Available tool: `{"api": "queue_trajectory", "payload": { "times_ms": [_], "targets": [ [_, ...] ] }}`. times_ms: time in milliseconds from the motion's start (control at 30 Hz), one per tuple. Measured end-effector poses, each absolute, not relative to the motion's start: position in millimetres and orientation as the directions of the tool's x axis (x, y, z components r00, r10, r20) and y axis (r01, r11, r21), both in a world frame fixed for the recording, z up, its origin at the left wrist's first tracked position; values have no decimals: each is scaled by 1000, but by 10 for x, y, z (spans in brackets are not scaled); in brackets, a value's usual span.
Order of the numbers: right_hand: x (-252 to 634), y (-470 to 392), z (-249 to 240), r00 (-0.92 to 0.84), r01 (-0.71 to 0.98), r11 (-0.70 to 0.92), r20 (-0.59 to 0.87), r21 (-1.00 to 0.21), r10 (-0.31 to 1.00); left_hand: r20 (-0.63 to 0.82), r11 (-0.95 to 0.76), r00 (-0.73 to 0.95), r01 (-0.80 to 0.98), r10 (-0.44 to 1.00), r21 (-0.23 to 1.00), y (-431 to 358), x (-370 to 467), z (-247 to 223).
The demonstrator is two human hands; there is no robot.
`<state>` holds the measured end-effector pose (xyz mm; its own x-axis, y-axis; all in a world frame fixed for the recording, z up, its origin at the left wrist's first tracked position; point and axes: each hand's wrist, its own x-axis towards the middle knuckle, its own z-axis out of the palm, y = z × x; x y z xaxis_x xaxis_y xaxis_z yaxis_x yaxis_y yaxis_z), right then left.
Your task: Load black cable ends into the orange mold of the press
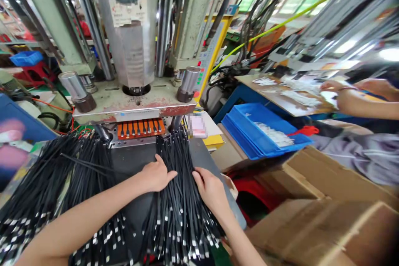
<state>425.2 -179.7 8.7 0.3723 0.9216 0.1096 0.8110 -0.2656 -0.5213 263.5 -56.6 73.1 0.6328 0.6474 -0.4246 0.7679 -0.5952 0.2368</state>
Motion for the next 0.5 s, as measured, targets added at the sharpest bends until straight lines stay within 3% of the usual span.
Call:
{"api": "queue_trajectory", "payload": {
  "times_ms": [100,267,500],
  "targets": [
    [4188,-1897,81,420,788,-292,126,-541,899,-482,-603,650,749,587,275,-622,2907,698],
    [4137,-1915,107,456,785,-362,74,-503,887,-430,-674,721,680,543,288,-676,2998,695],
    [4268,-1737,293,233,894,-193,51,-405,971,-429,-689,706,688,563,229,-786,2740,745]
  ]
}}
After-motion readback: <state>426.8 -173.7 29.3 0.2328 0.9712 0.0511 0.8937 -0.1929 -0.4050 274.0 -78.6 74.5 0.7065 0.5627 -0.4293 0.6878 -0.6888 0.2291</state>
